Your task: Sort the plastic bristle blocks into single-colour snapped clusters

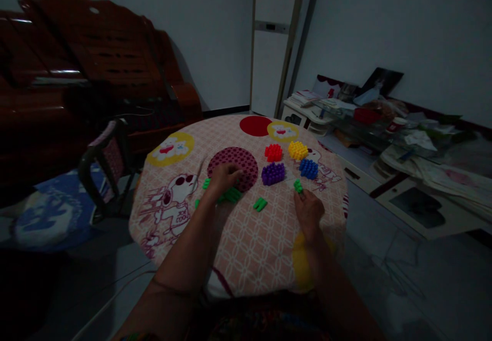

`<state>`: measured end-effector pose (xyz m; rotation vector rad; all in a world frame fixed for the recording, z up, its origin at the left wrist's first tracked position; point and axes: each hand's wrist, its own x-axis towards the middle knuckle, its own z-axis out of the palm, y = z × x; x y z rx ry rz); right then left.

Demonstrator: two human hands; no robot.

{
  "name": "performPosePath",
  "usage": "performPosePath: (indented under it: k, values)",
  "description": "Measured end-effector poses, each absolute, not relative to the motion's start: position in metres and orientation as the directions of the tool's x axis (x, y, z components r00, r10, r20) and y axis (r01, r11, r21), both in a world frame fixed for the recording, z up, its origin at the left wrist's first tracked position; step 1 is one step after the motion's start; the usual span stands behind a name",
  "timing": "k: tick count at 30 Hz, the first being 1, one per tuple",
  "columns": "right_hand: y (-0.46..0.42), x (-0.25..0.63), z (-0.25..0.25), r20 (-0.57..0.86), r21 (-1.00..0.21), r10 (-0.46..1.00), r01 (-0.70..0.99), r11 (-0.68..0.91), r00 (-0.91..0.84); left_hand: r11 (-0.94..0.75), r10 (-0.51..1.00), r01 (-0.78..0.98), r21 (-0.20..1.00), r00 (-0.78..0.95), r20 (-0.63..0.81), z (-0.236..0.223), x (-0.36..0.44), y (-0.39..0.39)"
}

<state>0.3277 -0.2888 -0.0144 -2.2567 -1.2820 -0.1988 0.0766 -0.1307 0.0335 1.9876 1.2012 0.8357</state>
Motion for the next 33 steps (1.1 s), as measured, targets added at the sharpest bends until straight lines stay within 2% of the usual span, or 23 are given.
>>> performPosePath:
  k: [3,6,10,14,17,20,23,25,27,30,33]
  values:
    - [-0.287,0.331,-0.011,0.29,-0.348,0.757,0.802,-0.487,0.585,-0.419,0.868,0.612,0.671,0.488,0.097,0.036,0.057,-0.124]
    - [-0.284,0.332,-0.009,0.251,-0.367,0.756,0.782,-0.504,0.605,-0.522,0.76,0.659,0.541,0.647,-0.056,0.041,0.055,-0.131]
    - [-0.283,0.335,-0.011,0.262,-0.433,0.738,0.759,-0.486,0.622,-0.585,0.721,0.712,0.387,0.676,-0.153,0.045,0.057,-0.14]
    - [-0.284,0.338,-0.013,0.248,-0.449,0.748,0.757,-0.474,0.615,-0.598,0.716,0.718,0.356,0.678,-0.165,0.042,0.052,-0.137]
    - [-0.284,0.339,-0.014,0.25,-0.457,0.753,0.76,-0.462,0.608,-0.57,0.732,0.706,0.42,0.669,-0.132,0.042,0.049,-0.133]
    - [-0.284,0.338,-0.014,0.248,-0.473,0.75,0.753,-0.459,0.613,-0.521,0.752,0.627,0.579,0.658,-0.036,0.044,0.053,-0.133]
    - [-0.284,0.337,-0.012,0.244,-0.479,0.754,0.752,-0.453,0.61,-0.367,0.761,0.415,0.832,0.649,0.012,0.045,0.068,-0.139]
    - [-0.285,0.337,-0.012,0.235,-0.48,0.759,0.751,-0.453,0.607,-0.21,0.754,0.23,0.95,0.657,0.008,0.041,0.083,-0.146]
    - [-0.285,0.337,-0.011,0.223,-0.482,0.763,0.749,-0.455,0.607,-0.088,0.736,0.099,0.991,0.677,-0.002,0.035,0.101,-0.154]
    - [-0.286,0.337,-0.011,0.232,-0.48,0.776,0.762,-0.434,0.587,0.024,0.704,0.031,0.999,0.71,-0.039,0.024,0.128,-0.166]
    - [-0.286,0.337,-0.011,0.252,-0.468,0.783,0.779,-0.416,0.569,0.0,0.713,0.021,1.0,0.701,-0.015,0.017,0.154,-0.174]
